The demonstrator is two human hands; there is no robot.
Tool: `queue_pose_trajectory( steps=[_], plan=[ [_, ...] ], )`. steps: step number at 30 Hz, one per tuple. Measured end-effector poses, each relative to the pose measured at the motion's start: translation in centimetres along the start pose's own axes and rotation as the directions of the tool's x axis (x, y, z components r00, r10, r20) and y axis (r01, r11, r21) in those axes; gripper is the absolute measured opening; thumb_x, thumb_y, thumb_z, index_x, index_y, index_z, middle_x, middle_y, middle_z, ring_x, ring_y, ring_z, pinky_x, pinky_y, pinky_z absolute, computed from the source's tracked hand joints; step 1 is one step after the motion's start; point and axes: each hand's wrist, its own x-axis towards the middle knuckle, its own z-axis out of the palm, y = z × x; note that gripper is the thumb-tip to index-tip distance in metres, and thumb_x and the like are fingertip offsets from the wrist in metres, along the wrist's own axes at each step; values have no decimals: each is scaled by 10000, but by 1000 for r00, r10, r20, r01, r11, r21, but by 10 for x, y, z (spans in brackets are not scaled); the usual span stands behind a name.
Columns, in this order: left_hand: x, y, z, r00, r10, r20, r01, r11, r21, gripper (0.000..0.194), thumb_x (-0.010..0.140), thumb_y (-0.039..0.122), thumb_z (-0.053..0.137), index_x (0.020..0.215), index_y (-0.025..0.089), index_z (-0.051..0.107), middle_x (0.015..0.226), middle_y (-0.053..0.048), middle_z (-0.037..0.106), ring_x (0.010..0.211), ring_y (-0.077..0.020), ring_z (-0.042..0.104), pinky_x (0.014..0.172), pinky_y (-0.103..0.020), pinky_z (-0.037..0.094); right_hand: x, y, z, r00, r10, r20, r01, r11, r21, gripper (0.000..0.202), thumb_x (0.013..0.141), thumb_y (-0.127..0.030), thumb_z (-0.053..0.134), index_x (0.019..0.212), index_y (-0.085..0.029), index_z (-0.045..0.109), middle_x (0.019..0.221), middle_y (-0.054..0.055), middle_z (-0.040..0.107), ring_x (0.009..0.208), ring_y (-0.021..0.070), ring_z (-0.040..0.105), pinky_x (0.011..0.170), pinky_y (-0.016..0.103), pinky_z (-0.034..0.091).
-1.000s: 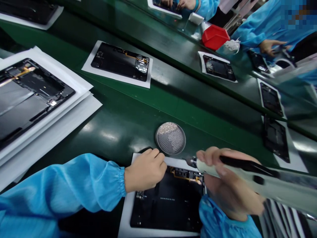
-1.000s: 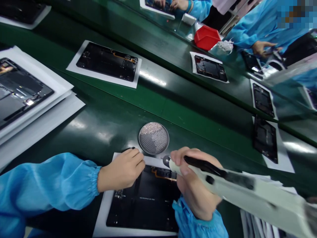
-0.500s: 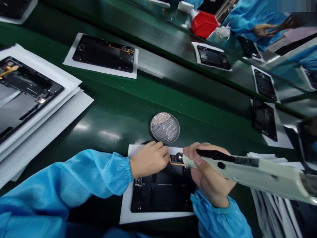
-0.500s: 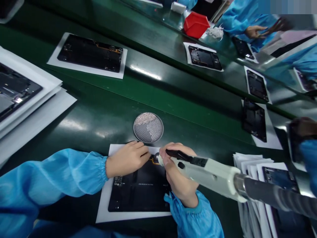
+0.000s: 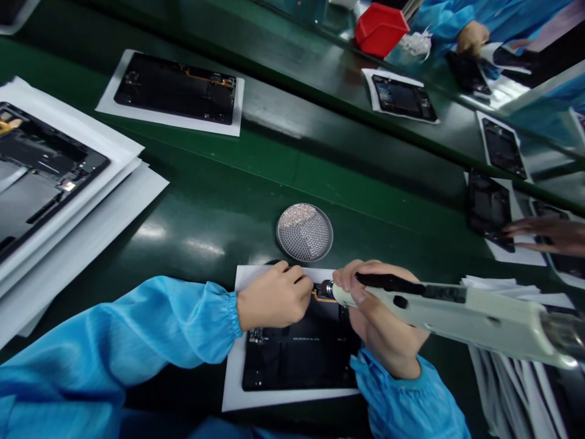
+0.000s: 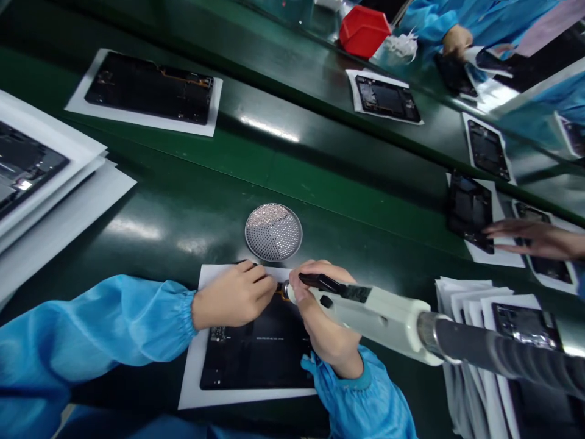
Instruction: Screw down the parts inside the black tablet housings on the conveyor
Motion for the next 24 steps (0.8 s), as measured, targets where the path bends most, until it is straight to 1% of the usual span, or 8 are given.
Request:
queue_pose_trajectory(
  steps=[5,9,17,19,21,24],
  plan=[
    [-2,7,-5,999,8,50,-8,1000,15,197,964,176,556,855,102,703,959,-142,639,825,-242,532,620,-353,338,-1,1,-1,1000,15,-4,-15,999,-31,225,791,-151,701,984,-265,715,756,17,635,699,217,610,651,407,497],
    [-3,9,-4,998,2,59,-2,1000,9,182,960,181,575,862,105,708,948,-139,638,840,-252,530,617,-350,328,-3,4,-2,999,37,-20,-38,998,-50,219,793,-173,710,987,-276,709,795,23,645,725,225,619,669,423,511],
    [-4,9,-3,999,-4,36,4,1000,2,184,945,164,572,851,105,719,979,-144,650,827,-257,537,611,-357,330,-3,7,0,998,43,-39,-46,996,-82,195,785,-186,723,959,-273,707,789,18,641,733,219,620,671,413,513],
    [-4,10,-4,999,-8,33,8,1000,2,188,943,159,569,843,108,720,973,-143,652,826,-255,535,607,-356,326,-3,7,0,999,46,-29,-48,995,-85,195,796,-173,716,967,-267,707,801,18,644,742,218,620,678,413,515],
    [-4,10,-4,1000,-5,31,4,1000,3,191,943,156,565,841,111,721,973,-144,654,823,-253,534,604,-355,321,-2,7,0,999,31,6,-31,997,-71,211,811,-148,696,990,-258,701,808,15,647,732,207,612,676,405,514],
    [-4,10,-5,999,-1,39,1,1000,-3,186,944,160,569,845,112,719,982,-146,655,830,-254,534,607,-355,319,-2,9,0,999,10,38,-9,999,-38,219,823,-103,658,990,-241,689,776,6,629,713,192,597,678,397,511]
  ],
)
